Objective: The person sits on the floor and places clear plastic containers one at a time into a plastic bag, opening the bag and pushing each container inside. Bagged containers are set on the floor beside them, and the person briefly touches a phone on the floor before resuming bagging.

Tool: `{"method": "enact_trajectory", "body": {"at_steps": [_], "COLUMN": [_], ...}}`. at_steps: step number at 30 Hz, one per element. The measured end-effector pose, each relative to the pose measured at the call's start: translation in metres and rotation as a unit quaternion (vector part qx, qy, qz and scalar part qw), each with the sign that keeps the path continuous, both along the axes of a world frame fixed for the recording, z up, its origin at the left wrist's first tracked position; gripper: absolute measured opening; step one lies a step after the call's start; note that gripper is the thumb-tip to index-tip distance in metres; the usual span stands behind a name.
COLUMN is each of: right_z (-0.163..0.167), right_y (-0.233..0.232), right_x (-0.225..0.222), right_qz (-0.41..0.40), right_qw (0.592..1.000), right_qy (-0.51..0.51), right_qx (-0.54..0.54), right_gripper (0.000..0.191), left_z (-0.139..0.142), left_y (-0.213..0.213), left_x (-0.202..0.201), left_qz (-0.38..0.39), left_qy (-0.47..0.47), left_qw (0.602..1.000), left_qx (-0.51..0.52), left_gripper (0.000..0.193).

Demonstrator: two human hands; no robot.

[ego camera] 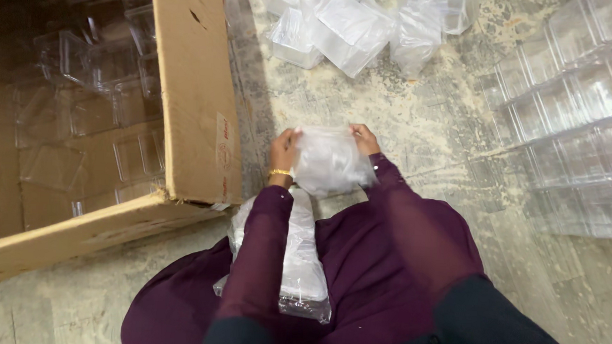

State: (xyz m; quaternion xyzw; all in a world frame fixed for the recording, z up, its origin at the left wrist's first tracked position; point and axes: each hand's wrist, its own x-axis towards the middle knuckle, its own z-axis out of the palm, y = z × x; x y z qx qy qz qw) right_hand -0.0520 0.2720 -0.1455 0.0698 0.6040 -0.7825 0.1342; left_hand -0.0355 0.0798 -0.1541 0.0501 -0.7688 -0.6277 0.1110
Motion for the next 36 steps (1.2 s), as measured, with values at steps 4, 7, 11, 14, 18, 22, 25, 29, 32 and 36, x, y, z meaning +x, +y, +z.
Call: {"method": "enact_trajectory", "body": {"at_steps": [4, 7, 11, 14, 18, 22, 25, 29, 32, 36], "right_z": [0.043, 0.062, 0.050, 0.030, 0.036, 0.078, 0.104, 0.102, 0.073, 0.030], "right_y": [0.005, 0.007, 0.029, 0.054, 0.080, 0.077, 0.076, 0.084, 0.104, 0.157], "right_x": [0.014, 0.035, 0.034, 0.006, -0.045, -0.114, -0.145, -0.134, -0.080, 0.015], "right_qz": [0.215, 0.280, 0.179, 0.067, -0.142, -0.336, -0.300, -0.190, -0.088, -0.090], "right_qw": [0.961, 0.959, 0.974, 0.987, 0.960, 0.915, 0.951, 0.975, 0.990, 0.995], "right_qy": [-0.064, -0.028, 0.087, 0.104, 0.073, 0.008, -0.018, -0.003, 0.033, 0.011], "right_qx": [-0.163, -0.041, 0.108, 0.107, 0.229, 0.224, -0.073, -0.116, -0.109, 0.045], "right_gripper": [0.044, 0.045, 0.042, 0.034, 0.031, 0.041, 0.032, 0.039, 0.041, 0.037], "left_z": [0.051, 0.075, 0.073, 0.054, 0.038, 0.041, 0.051, 0.065, 0.078, 0.106], "left_y": [-0.003, -0.002, -0.022, -0.048, -0.072, -0.077, -0.078, -0.069, -0.050, -0.010], "left_x": [-0.014, -0.020, -0.011, 0.018, 0.045, 0.053, 0.052, 0.050, 0.046, 0.036], "left_qz": [-0.089, -0.113, -0.086, -0.043, -0.013, -0.025, -0.037, -0.053, -0.074, -0.128], "left_qy": [0.014, 0.052, 0.104, 0.064, 0.054, 0.072, -0.010, 0.039, 0.079, 0.121], "left_qw": [0.996, 0.988, 0.984, 0.981, 0.980, 0.971, 0.984, 0.985, 0.984, 0.970], "left_qx": [-0.016, -0.095, -0.115, -0.176, -0.190, -0.225, -0.171, -0.159, -0.144, -0.166], "left_gripper": [0.028, 0.025, 0.025, 0.024, 0.019, 0.016, 0.017, 0.016, 0.015, 0.013]}}
